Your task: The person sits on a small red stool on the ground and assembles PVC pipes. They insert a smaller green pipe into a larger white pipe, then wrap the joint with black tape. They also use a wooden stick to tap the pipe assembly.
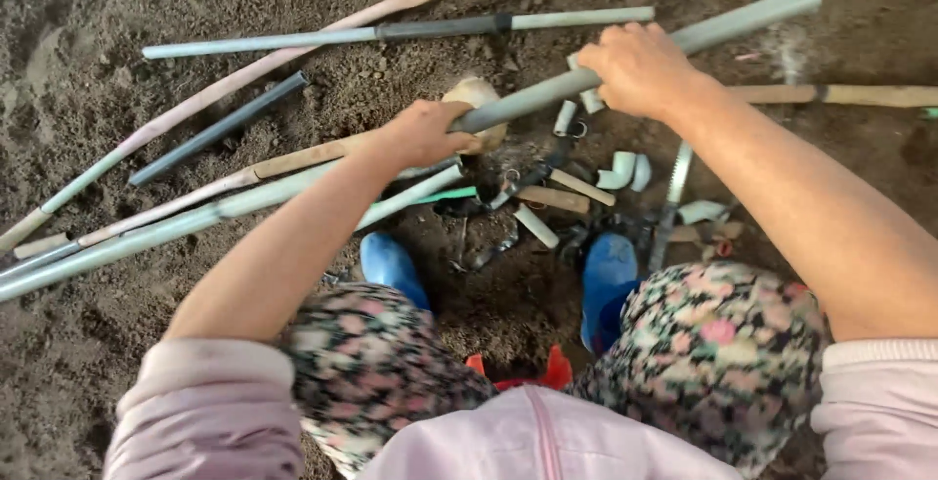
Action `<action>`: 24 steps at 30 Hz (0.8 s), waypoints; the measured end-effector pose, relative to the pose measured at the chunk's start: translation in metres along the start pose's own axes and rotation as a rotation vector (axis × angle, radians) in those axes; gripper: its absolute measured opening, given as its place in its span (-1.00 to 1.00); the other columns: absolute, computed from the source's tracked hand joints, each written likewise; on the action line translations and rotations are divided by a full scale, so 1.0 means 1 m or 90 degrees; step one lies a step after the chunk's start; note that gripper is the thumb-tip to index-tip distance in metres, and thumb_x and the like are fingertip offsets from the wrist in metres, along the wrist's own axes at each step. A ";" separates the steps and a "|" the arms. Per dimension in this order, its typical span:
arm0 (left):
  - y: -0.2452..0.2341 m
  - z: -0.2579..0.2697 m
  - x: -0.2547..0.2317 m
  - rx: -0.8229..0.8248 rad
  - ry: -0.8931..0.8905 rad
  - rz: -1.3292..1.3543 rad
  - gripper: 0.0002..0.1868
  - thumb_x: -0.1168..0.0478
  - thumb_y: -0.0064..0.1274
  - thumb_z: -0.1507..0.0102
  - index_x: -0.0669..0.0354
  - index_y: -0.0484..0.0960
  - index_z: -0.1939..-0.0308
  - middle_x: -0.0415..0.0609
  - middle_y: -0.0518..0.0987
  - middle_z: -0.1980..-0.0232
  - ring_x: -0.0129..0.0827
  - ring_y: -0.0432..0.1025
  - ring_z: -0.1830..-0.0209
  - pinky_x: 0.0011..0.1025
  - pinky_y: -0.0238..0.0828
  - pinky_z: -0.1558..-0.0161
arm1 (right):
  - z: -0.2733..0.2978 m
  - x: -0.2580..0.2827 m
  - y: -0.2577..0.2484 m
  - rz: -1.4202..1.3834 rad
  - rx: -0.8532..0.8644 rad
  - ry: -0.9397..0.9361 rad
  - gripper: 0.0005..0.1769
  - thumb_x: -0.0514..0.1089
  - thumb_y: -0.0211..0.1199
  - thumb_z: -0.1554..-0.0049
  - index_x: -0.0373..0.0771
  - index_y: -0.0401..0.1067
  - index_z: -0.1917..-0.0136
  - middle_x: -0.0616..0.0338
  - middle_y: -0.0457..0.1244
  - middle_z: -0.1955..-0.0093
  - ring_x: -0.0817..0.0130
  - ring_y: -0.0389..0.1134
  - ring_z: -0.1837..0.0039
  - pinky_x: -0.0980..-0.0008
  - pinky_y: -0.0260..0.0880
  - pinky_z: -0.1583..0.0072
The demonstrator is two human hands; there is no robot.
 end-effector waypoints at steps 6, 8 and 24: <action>0.077 -0.099 0.078 -0.017 -0.028 -0.027 -0.29 -0.29 -0.15 -0.18 -0.16 0.21 -0.34 0.01 0.38 -0.25 -0.15 0.31 -0.22 -0.19 0.25 -0.22 | -0.055 -0.041 0.125 -0.024 0.066 0.019 -0.68 -0.08 0.26 0.03 -0.09 0.43 -0.04 0.01 0.25 0.10 0.03 0.30 0.00 0.07 0.21 -0.10; 0.082 -0.112 0.080 -0.023 -0.006 -0.003 -0.37 -0.16 -0.13 -0.23 -0.13 0.20 -0.35 0.06 0.33 -0.28 -0.12 0.31 -0.22 -0.19 0.28 -0.20 | -0.057 -0.042 0.138 -0.035 0.071 0.013 -0.62 -0.07 0.26 0.02 -0.05 0.41 -0.10 0.06 0.24 0.07 0.06 0.28 -0.03 0.11 0.18 -0.10; 0.092 -0.086 0.142 -0.378 0.039 -0.152 -0.04 -0.35 0.20 0.14 -0.17 0.28 -0.26 -0.05 0.33 -0.15 -0.13 0.34 -0.01 -0.09 0.25 0.07 | -0.049 -0.045 0.179 -0.039 -0.129 -0.050 -0.49 -0.04 0.38 0.07 -0.04 0.38 -0.16 0.13 0.19 -0.01 0.16 0.20 -0.08 0.19 0.03 -0.18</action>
Point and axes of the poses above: each hand's wrist, its own z-axis away from the middle knuckle, its own y-axis out of the palm, x = y × z, the point moved 9 cm from there along -z, towards the middle knuckle
